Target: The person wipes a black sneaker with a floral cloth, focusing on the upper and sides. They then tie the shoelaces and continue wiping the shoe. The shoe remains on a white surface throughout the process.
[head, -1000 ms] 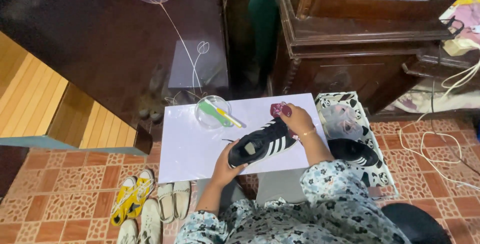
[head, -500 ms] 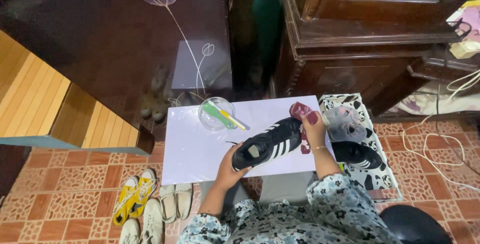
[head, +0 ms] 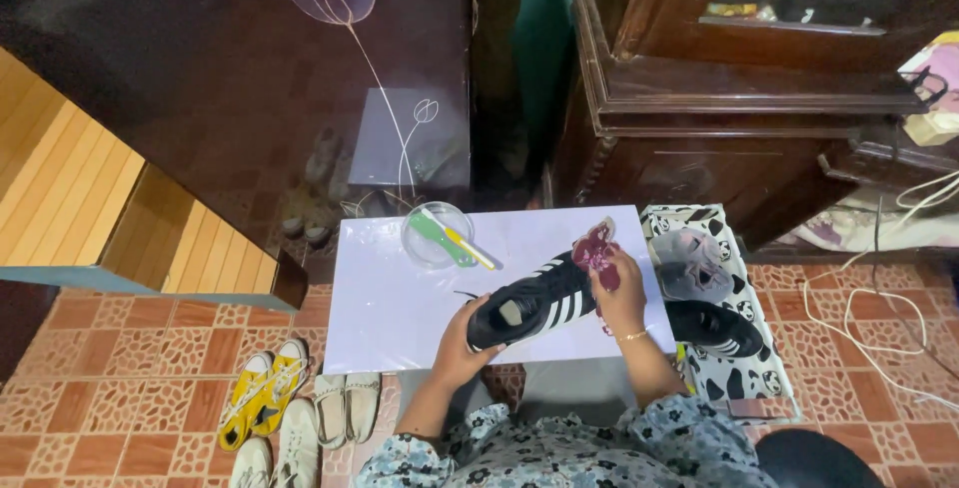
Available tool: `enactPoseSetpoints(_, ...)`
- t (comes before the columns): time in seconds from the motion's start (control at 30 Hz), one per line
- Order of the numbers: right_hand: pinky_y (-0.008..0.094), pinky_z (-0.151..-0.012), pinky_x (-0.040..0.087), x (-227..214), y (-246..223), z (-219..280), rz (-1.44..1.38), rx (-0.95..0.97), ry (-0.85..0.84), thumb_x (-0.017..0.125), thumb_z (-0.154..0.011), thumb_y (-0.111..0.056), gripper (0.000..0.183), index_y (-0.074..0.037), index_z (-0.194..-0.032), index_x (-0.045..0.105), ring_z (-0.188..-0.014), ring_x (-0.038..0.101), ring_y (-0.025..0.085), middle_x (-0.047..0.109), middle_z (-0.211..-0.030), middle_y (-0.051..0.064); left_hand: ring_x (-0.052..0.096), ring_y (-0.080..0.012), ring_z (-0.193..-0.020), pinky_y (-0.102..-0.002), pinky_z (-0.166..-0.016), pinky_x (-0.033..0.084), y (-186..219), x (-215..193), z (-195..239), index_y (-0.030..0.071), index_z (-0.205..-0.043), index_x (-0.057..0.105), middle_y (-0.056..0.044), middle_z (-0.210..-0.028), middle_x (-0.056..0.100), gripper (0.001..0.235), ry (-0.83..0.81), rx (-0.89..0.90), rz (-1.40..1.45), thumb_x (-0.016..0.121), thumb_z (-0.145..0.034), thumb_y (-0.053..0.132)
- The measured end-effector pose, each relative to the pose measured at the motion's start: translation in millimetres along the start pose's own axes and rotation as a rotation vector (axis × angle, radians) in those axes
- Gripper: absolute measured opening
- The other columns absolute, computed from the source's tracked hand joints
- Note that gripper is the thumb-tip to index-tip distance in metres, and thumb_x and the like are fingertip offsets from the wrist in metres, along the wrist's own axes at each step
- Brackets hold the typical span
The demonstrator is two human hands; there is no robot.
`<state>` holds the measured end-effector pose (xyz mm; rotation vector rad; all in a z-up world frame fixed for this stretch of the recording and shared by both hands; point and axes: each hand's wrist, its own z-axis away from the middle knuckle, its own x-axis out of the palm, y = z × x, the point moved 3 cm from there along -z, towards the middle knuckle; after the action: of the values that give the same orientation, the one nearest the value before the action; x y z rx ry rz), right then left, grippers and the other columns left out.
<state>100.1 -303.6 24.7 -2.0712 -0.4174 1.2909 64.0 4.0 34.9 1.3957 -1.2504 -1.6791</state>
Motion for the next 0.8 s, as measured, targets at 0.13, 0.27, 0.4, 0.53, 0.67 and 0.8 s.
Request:
enactPoseSetpoints(0.13,0.045,-0.107,0.048,-2.0,34.4,-33.5,-0.031,0.237,-0.17,0.077,-0.089,-0.043,0.039,-0.022,-0.119,0.067,-0.125,0.061,0.031,0.067,-0.126,0.005,0.04,-0.0366,-0.144,-0.053,-0.122,0.03,5.2,-0.8,-4.3,0.019,-0.149,0.047,-0.011,-0.149,0.053,0.085,-0.014,-0.024,0.001,0.09,-0.076,0.018)
enactPoseSetpoints(0.27,0.05,-0.109,0.044,-11.6,9.6,-24.8,-0.038,0.034,-0.03,0.078,-0.088,-0.028,0.038,-0.013,-0.121,0.067,-0.126,0.059,0.039,0.066,-0.125,0.017,0.045,-0.0375,-0.141,-0.051,-0.122,0.03,6.3,-0.4,1.7,0.012,-0.146,0.051,-0.017,-0.144,0.056,0.086,0.013,0.003,0.019,0.091,-0.071,0.015)
enactPoseSetpoints(0.4,0.05,-0.115,0.04,9.4,8.7,-12.1,-0.057,-0.115,-0.057,0.079,-0.087,-0.015,0.04,-0.007,-0.125,0.067,-0.136,0.052,0.038,0.062,-0.136,0.02,0.047,-0.0399,-0.139,-0.053,-0.12,0.031,9.0,-2.1,0.2,0.008,-0.145,0.052,-0.02,-0.142,0.057,0.082,0.03,0.043,0.041,0.089,-0.072,0.012)
enactPoseSetpoints(0.53,0.05,-0.119,0.035,5.1,17.6,-19.4,-0.276,0.097,-0.131,0.077,-0.088,-0.019,0.043,-0.009,-0.129,0.065,-0.141,0.046,0.038,0.058,-0.142,0.02,0.046,-0.041,-0.14,-0.054,-0.121,0.03,9.2,-2.9,-0.9,0.007,-0.145,0.051,-0.021,-0.143,0.055,0.083,0.013,0.047,0.055,0.09,-0.072,0.01)
enactPoseSetpoints(0.67,0.042,-0.113,0.04,-26.4,-3.6,-2.0,-0.503,0.442,0.154,0.079,-0.088,-0.036,0.049,-0.015,-0.13,0.066,-0.13,0.058,0.029,0.067,-0.13,0.015,0.042,-0.0375,-0.143,-0.049,-0.126,0.019,0.2,-2.2,0.7,0.009,-0.146,0.049,-0.018,-0.147,0.054,0.086,0.006,0.073,0.014,0.091,-0.07,0.013)
enactPoseSetpoints(0.8,0.053,-0.117,0.033,-26.0,-41.0,24.1,-0.372,0.194,0.116,0.077,-0.09,-0.019,0.051,0.002,-0.133,0.061,-0.134,0.05,0.045,0.06,-0.133,0.029,0.042,-0.0347,-0.145,-0.045,-0.129,0.015,-9.1,0.1,1.2,0.008,-0.144,0.05,-0.017,-0.148,0.054,0.084,0.005,0.068,0.001,0.09,-0.071,0.015)
